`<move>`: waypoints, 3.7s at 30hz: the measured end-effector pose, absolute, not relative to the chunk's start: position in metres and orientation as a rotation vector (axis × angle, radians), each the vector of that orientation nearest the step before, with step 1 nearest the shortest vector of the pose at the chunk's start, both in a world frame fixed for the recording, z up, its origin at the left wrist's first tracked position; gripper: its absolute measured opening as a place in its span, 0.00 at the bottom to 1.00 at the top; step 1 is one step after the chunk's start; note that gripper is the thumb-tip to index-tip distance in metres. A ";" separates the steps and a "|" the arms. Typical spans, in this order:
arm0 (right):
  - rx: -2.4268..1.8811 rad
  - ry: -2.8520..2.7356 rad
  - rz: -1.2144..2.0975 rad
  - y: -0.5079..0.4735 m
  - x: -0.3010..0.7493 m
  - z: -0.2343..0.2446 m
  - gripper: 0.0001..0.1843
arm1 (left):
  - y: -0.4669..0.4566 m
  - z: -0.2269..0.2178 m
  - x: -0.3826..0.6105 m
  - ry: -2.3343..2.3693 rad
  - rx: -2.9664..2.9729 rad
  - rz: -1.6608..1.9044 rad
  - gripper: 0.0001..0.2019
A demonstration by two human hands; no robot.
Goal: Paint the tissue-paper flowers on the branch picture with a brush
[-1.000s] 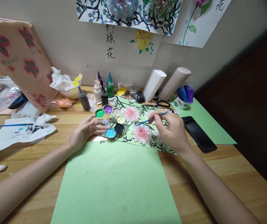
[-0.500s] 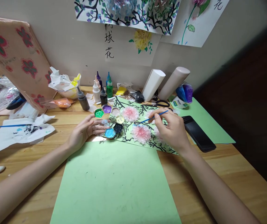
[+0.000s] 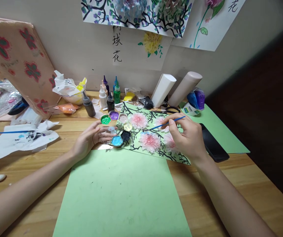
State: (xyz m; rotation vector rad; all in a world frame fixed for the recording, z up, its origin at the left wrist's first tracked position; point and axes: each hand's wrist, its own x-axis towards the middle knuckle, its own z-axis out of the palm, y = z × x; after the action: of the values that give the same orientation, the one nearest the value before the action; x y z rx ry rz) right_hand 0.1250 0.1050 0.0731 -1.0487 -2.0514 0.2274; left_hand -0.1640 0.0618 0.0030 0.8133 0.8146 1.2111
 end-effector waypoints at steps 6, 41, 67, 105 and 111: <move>-1.046 -2.079 0.239 0.104 0.125 0.073 0.11 | 0.061 0.004 -0.163 0.810 0.809 1.206 0.08; -0.916 -2.070 0.777 0.068 0.099 0.069 0.10 | 0.062 0.003 -0.163 0.832 0.791 1.220 0.11; -1.082 -1.998 0.301 0.100 0.121 0.070 0.10 | 0.062 0.003 -0.163 0.855 0.798 1.221 0.11; -0.641 -2.194 0.537 0.065 0.092 0.066 0.11 | 0.062 0.006 -0.162 0.862 0.806 1.200 0.11; -0.675 -2.232 0.546 0.066 0.093 0.065 0.10 | 0.063 0.004 -0.163 0.857 0.810 1.209 0.11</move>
State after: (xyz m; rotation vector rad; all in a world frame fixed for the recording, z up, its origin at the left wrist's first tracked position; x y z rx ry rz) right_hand 0.0925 0.0659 0.0646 -0.6752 -2.2323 0.5463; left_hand -0.1632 0.0626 0.0037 0.8097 0.8572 1.2088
